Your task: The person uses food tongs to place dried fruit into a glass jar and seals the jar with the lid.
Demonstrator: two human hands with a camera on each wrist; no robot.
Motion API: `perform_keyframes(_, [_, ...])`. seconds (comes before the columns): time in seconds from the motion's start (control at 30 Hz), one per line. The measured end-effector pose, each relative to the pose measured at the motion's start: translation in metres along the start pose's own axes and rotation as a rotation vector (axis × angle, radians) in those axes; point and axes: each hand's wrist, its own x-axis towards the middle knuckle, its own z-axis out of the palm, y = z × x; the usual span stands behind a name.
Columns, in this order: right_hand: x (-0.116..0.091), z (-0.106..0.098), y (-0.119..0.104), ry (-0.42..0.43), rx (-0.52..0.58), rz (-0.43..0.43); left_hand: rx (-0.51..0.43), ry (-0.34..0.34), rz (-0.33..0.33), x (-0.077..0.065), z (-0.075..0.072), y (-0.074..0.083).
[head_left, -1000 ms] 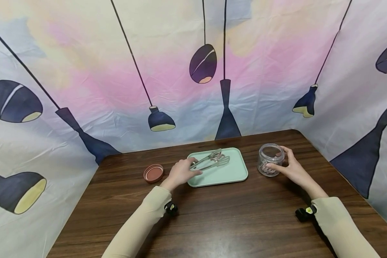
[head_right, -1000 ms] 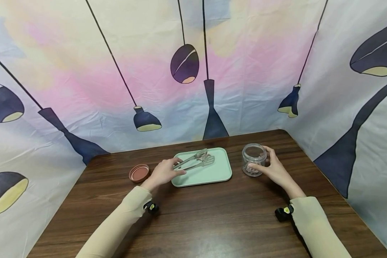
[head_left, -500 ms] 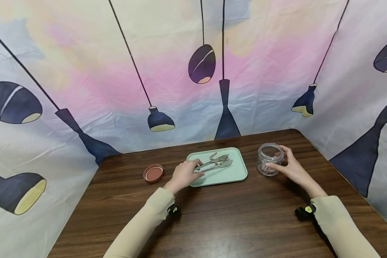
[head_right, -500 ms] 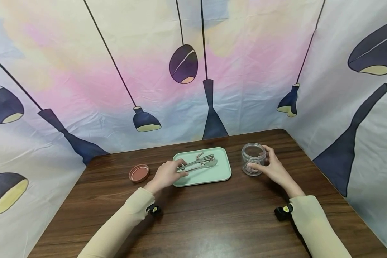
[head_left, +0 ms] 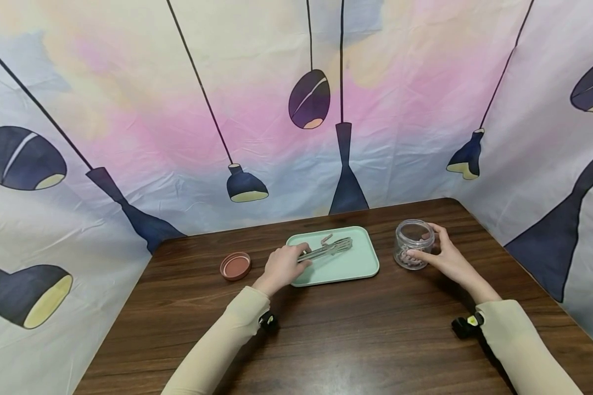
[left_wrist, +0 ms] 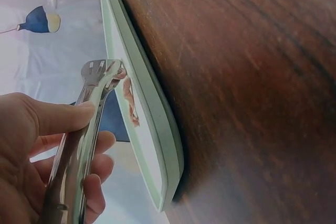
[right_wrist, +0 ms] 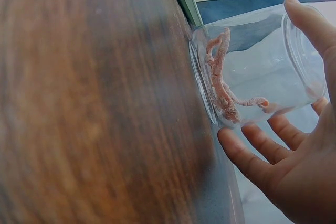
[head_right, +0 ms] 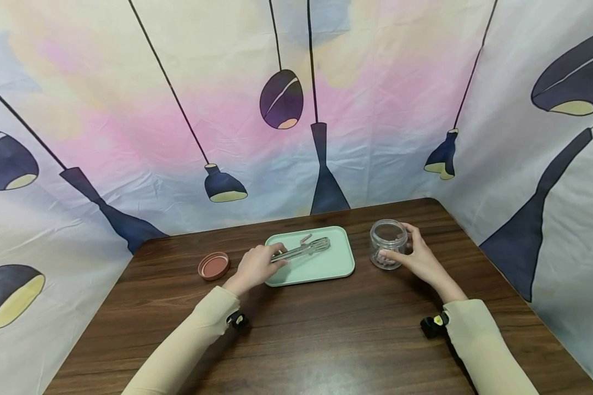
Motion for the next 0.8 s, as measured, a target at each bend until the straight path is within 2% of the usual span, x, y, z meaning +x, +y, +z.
perform_keyframes(0.17, [0.0, 0.0, -0.001, -0.003, 0.0, 0.003, -0.007, 0.01, -0.003, 0.001, 0.001, -0.001])
perform_keyframes(0.37, [-0.001, -0.001, 0.0, 0.002, 0.005, -0.002, -0.055, 0.053, -0.003, 0.003, -0.003, 0.0])
perform_keyframes(0.6, [-0.002, -0.002, 0.001, -0.002, 0.003, -0.004, -0.106, 0.09, -0.029, 0.01, -0.017, 0.005])
perform_keyframes(0.8, [-0.001, -0.001, 0.0, -0.005, 0.007, 0.001, -0.152, 0.153, -0.04, 0.02, -0.028, 0.009])
